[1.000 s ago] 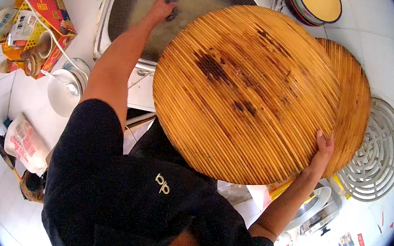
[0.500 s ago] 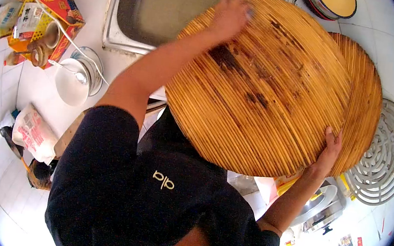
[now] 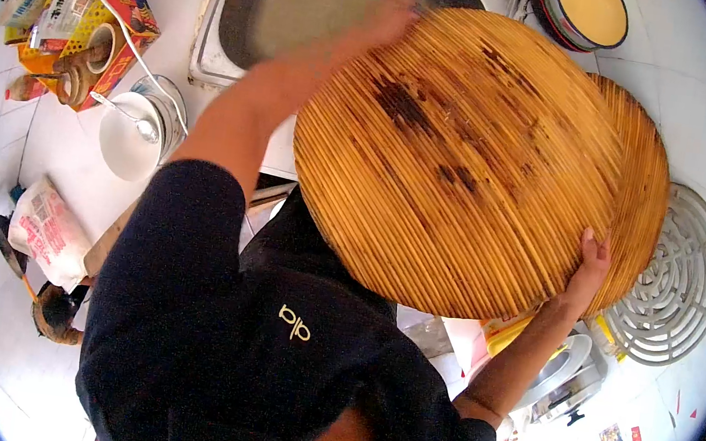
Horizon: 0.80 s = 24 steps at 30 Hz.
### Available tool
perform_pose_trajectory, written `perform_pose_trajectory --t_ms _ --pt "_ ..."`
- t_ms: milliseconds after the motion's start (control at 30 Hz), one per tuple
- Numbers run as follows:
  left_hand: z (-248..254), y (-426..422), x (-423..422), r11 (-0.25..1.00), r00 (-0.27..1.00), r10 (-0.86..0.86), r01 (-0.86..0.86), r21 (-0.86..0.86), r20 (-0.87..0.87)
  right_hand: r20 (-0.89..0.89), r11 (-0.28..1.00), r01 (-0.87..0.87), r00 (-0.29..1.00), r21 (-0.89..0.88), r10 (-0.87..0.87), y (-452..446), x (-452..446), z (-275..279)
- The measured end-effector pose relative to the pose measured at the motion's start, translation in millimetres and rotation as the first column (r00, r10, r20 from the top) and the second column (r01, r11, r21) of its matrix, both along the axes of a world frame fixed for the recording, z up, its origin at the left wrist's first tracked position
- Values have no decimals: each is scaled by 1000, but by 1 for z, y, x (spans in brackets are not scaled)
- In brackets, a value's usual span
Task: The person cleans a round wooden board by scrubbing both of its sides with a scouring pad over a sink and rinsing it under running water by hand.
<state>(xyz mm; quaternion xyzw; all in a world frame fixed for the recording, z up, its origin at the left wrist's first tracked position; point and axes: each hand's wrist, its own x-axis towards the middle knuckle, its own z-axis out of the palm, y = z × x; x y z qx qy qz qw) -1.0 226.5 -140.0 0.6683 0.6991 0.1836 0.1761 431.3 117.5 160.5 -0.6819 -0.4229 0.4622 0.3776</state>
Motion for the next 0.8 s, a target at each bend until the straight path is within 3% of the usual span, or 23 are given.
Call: perform_pose_trajectory --t_ms 33,100,167,267,367,400,433,467,533,567,600,633,667,767,800 --pt "-15 1 -45 952 860 -287 306 -24 -423 -18 1000 1 1000 -1 -1 0 -7 10" --pt "-51 1 -103 988 952 6 -54 -148 -306 -28 997 -1 1000 79 3 -6 -33 35" --pt "-48 -25 -129 907 906 421 -421 11 -51 -65 988 86 995 128 -79 -16 -53 47" --pt "-82 -90 -144 955 857 289 -223 198 -426 -31 970 186 983 156 -184 -23 -56 36" --pt "-87 -103 -156 921 869 259 -354 -164 -422 49 967 170 982 192 -182 -25 -63 19" --pt "-70 -104 -153 868 895 428 -446 -218 -127 82 965 183 976 185 -201 -29 -62 14" --pt "-33 -97 -139 808 804 570 -511 -294 168 111 964 196 970 181 -218 -31 -61 8" --pt "6 -92 -120 747 610 665 -540 -388 431 142 962 210 961 176 -236 -33 -62 5" --pt "82 -108 -70 872 754 487 -443 -207 441 98 966 161 978 201 -183 -35 -74 9" --pt "131 -121 -37 907 716 419 -356 -225 558 109 968 153 978 199 -177 -36 -74 9" --pt "147 -136 -11 936 712 345 -219 -274 612 121 969 144 978 199 -170 -37 -74 9" --pt "163 -154 22 986 805 166 -137 -94 570 109 969 164 977 184 -186 -38 -74 9" --pt "173 -163 48 996 872 -10 -35 83 490 95 968 182 975 171 -200 -38 -75 9" --pt "157 -164 84 989 953 -72 30 144 295 130 961 221 961 166 -244 -39 -66 -1" --pt "133 -148 76 992 967 21 -53 118 255 155 956 235 953 173 -262 -39 -62 -4"
